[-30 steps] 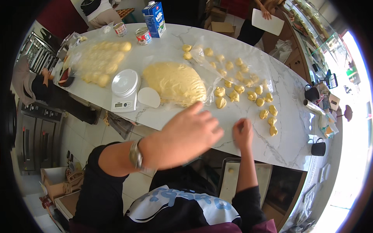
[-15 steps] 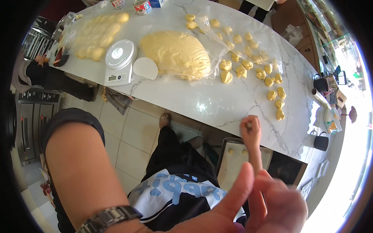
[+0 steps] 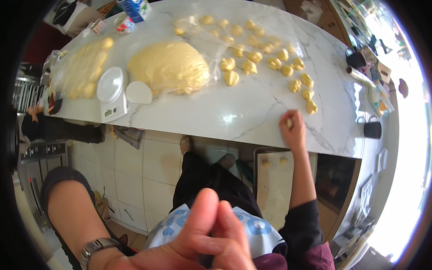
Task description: The person places a tray into a shelf, removes a plastic lid from a container, and then rolls small pieces of dough by hand, placing the resulting balls onto the tray one by one.
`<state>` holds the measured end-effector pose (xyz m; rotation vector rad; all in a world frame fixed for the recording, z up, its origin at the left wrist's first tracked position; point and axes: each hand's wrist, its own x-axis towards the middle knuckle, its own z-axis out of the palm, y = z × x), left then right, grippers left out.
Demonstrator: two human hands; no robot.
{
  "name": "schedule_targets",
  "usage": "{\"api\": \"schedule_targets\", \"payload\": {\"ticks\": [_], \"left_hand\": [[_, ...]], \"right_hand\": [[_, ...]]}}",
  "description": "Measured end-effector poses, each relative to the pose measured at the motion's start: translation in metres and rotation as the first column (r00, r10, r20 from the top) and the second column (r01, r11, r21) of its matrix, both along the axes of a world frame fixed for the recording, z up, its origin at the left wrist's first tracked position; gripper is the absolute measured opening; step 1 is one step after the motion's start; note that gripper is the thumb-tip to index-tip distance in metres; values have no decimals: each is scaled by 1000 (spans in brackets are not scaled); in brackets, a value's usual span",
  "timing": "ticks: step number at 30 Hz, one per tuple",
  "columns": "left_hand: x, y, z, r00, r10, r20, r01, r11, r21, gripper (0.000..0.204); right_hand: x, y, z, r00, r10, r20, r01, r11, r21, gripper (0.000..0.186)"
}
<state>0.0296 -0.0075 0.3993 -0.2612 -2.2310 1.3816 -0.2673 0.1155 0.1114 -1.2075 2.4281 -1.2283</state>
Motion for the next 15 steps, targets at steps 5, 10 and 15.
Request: {"api": "schedule_targets", "payload": {"ticks": [5, 10, 15], "left_hand": [[-13, -32, -7, 845, -348, 405, 281, 935, 216, 25], [1, -81, -102, 842, -227, 490, -118, 809, 577, 21], [5, -124, -199, 738, -395, 546, -131, 711, 691, 44]], "right_hand": [[-4, -69, 17, 980, -97, -172, 70, 985, -155, 20], [46, -17, 14, 997, 72, -20, -73, 995, -75, 19], [-6, -36, 15, 978, -156, -136, 139, 982, -127, 17]]}}
